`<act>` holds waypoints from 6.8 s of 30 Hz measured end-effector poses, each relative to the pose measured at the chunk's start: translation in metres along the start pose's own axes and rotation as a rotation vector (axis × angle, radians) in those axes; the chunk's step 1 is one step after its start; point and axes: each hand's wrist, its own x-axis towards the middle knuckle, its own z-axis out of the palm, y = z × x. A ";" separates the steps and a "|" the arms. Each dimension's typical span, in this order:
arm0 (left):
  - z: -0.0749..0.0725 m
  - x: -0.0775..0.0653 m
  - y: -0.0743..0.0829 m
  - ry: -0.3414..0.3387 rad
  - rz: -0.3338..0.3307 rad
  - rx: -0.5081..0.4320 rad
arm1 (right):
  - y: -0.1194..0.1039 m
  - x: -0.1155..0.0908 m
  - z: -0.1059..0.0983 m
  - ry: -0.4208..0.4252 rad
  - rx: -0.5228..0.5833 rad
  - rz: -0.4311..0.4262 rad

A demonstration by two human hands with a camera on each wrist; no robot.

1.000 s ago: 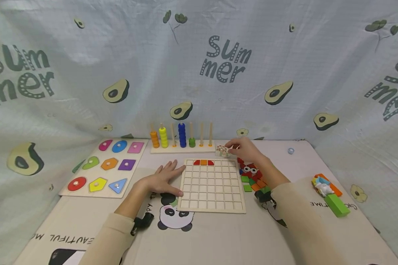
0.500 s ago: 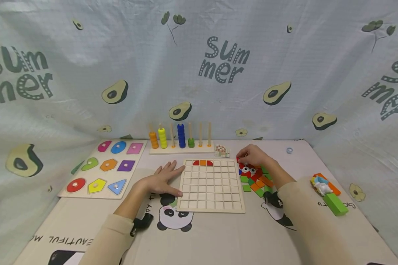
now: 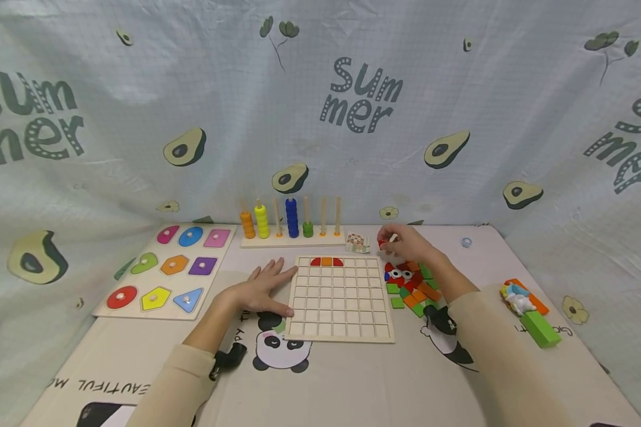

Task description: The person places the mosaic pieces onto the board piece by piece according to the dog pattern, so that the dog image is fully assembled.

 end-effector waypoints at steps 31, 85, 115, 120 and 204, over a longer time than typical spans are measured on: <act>-0.003 -0.001 0.000 -0.016 0.005 -0.018 | -0.108 0.076 0.114 -0.247 -0.036 -0.122; -0.004 -0.002 0.001 0.004 0.007 -0.003 | 0.021 -0.057 -0.013 -0.125 -0.085 0.164; -0.002 -0.003 0.003 0.000 -0.002 -0.005 | -0.023 -0.023 0.002 -0.086 0.145 0.014; -0.002 -0.004 0.004 -0.001 -0.004 -0.024 | -0.054 0.014 0.027 -0.142 0.191 -0.067; -0.002 -0.001 0.003 0.012 0.011 0.013 | 0.006 -0.048 0.005 -0.195 -0.058 0.105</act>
